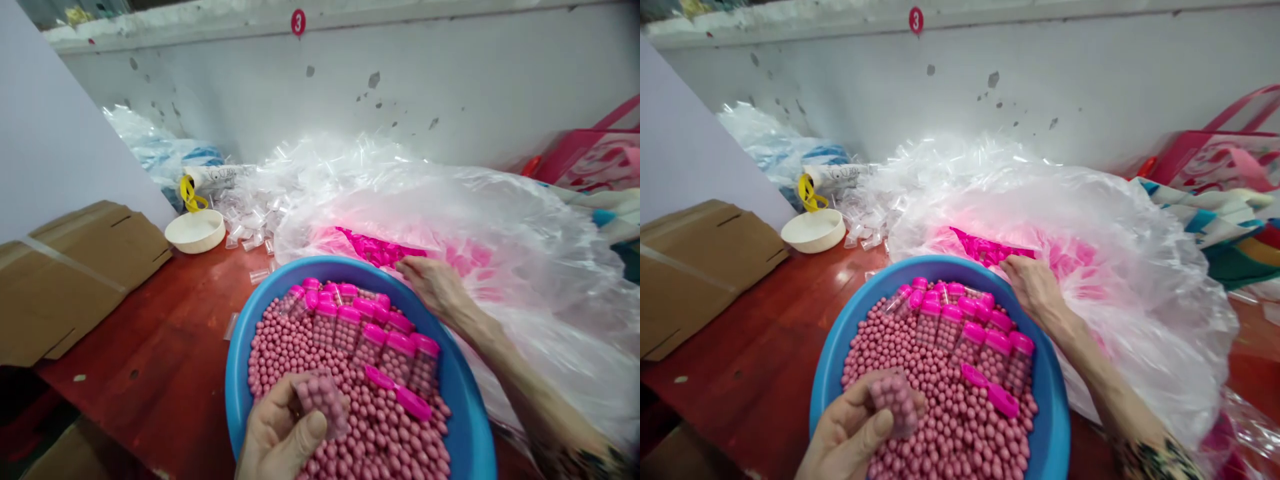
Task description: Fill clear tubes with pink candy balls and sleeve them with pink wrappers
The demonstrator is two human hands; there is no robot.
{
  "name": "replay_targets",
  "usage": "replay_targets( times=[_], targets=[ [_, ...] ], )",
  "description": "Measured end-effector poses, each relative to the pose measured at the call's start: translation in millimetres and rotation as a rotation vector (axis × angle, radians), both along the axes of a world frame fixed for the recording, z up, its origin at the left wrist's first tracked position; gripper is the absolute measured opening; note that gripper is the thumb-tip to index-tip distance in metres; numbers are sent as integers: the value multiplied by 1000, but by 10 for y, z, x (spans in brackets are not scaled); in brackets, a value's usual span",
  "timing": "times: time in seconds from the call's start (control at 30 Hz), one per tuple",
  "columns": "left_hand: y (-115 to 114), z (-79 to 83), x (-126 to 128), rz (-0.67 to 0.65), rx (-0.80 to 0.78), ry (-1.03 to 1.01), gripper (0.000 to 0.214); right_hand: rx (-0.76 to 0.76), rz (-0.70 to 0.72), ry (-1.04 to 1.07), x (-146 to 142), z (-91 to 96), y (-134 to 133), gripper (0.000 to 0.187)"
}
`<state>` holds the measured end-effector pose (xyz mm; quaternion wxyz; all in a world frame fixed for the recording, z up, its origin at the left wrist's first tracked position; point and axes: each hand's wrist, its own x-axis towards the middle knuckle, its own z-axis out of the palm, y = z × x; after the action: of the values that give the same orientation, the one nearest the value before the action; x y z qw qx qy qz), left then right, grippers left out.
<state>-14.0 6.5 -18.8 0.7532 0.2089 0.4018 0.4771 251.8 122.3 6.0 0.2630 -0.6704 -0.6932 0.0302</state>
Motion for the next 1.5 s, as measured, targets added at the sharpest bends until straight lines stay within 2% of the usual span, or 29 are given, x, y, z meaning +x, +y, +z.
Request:
replay_targets(
  times=[0.03, 0.1, 0.23, 0.33, 0.4, 0.43, 0.5, 0.6, 0.73, 0.93, 1.1, 1.17, 1.23, 1.5],
  targets=[
    [2, -5, -7, 4, 10, -19, 32, -16, 23, -19, -48, -45, 74, 31],
    [5, -17, -24, -21, 39, -55, 26, -5, 26, -29, -84, -123, 30, 21],
    [2, -4, -43, -87, 92, -69, 18, 35, 19, 33, -61, -86, -515, 29],
    [-8, 36, -36, -117, 117, -42, 15, -49, 135, 112, -100, -73, -946, 26],
    [-18, 56, -31, -105, 128, -9, 14, -155, 253, 141, -158, -160, -1146, 16],
    [-23, 63, -29, -89, 130, 9, 13, -182, 265, 146, -189, -227, -1217, 8],
    [-30, 69, -25, -60, 131, 37, 12, -214, 249, 161, -235, -370, -1308, 10],
    [-34, 73, -15, -37, 139, 53, 11, -237, 211, 232, -255, -496, -1342, 12],
    [-32, 77, 6, -31, 173, 61, 10, -268, 167, 385, -250, -427, -1286, 4],
    [-34, 58, 13, -37, 190, 53, 12, -291, 77, 735, -318, -245, -1287, 34],
    [-110, 53, 66, -48, 183, 105, 15, -503, -70, 1433, -464, -174, -1381, 38],
    [-164, 40, 121, -59, 161, 89, 18, -558, -72, 1584, -532, -149, -1397, 37],
    [-216, 23, 183, -73, 145, 72, 21, -571, -44, 1622, -597, -128, -1400, 34],
    [-262, 23, 267, -104, 209, 235, 24, -366, -54, 1572, -763, -161, -1412, 27]
  ],
)
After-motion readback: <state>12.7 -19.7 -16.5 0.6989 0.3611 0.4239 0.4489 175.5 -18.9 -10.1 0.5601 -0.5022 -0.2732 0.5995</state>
